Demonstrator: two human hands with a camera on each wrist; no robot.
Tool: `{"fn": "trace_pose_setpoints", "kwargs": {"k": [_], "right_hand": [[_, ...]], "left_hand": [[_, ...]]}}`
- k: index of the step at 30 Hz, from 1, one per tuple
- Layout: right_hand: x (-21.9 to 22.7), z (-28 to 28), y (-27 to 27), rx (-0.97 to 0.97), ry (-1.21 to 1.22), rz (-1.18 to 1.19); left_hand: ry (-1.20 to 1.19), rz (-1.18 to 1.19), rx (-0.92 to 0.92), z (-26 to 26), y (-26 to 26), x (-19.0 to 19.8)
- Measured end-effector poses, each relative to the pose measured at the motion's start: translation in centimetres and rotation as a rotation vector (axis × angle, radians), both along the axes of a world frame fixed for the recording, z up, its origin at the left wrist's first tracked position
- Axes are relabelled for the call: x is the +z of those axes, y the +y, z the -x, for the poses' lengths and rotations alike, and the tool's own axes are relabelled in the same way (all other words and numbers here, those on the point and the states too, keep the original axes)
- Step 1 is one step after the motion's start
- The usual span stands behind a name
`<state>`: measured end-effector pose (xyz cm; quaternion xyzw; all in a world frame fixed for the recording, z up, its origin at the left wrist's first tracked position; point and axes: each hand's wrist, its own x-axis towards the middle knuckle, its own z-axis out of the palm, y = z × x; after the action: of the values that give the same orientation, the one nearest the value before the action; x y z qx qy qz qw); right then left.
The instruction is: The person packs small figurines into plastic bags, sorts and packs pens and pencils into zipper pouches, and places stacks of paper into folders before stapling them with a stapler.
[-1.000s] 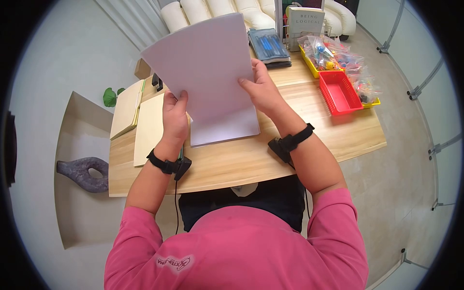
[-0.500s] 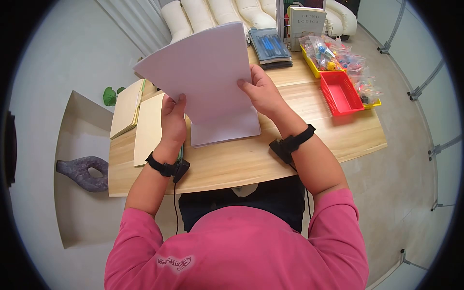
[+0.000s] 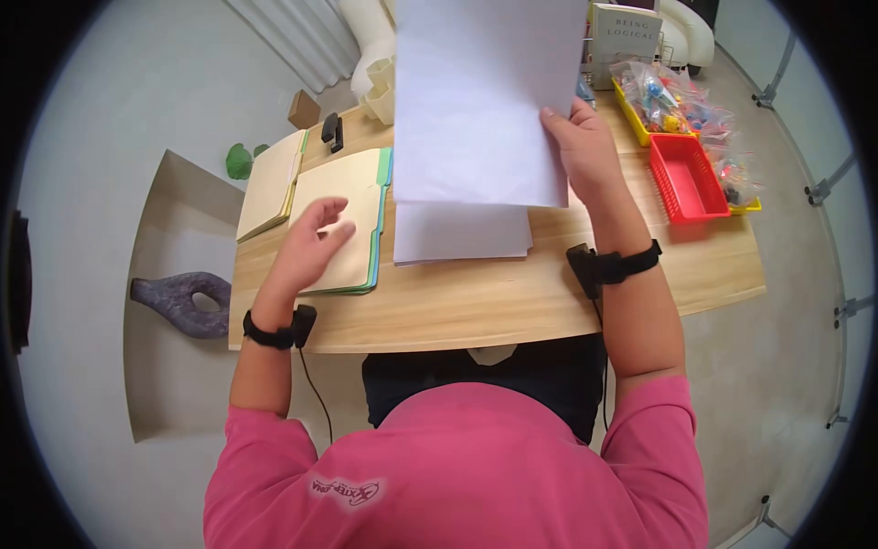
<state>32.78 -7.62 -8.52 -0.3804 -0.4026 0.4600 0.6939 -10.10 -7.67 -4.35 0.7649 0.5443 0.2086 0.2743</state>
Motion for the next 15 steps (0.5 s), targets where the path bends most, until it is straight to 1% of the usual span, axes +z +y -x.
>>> {"fn": "trace_pose_setpoints", "kwargs": {"k": [1, 2, 4, 6, 8, 9, 13, 15], "right_hand": [[-0.4, -0.3, 0.3, -0.006, 0.019, 0.005], [-0.6, -0.5, 0.4, -0.013, 0.038, 0.010], [-1.0, -0.4, 0.5, -0.010, 0.050, 0.023], [-1.0, 0.0, 0.5, -0.007, 0.056, 0.035], [-1.0, 0.3, 0.4, 0.001, 0.021, 0.053], [-1.2, 0.4, 0.5, 0.004, 0.020, 0.053], [-1.3, 0.6, 0.4, 0.014, 0.021, 0.061], [-1.1, 0.6, 0.3, 0.007, 0.031, 0.065]], "left_hand": [[0.132, -0.015, 0.019, 1.2, -0.9, -0.2], [0.139, -0.012, 0.025, 1.7, -1.9, -0.4], [0.277, -0.004, 0.035, 2.4, -3.9, -0.9], [0.293, 0.013, 0.057, 2.7, -5.5, -2.5], [0.425, -0.159, -0.006, 2.7, -7.0, -3.6], [0.462, -0.167, -0.024, 2.6, -7.5, -3.9], [0.476, -0.165, -0.050, 2.1, -9.0, -2.9], [0.456, -0.163, -0.137, 2.7, -8.7, -2.5]]}}
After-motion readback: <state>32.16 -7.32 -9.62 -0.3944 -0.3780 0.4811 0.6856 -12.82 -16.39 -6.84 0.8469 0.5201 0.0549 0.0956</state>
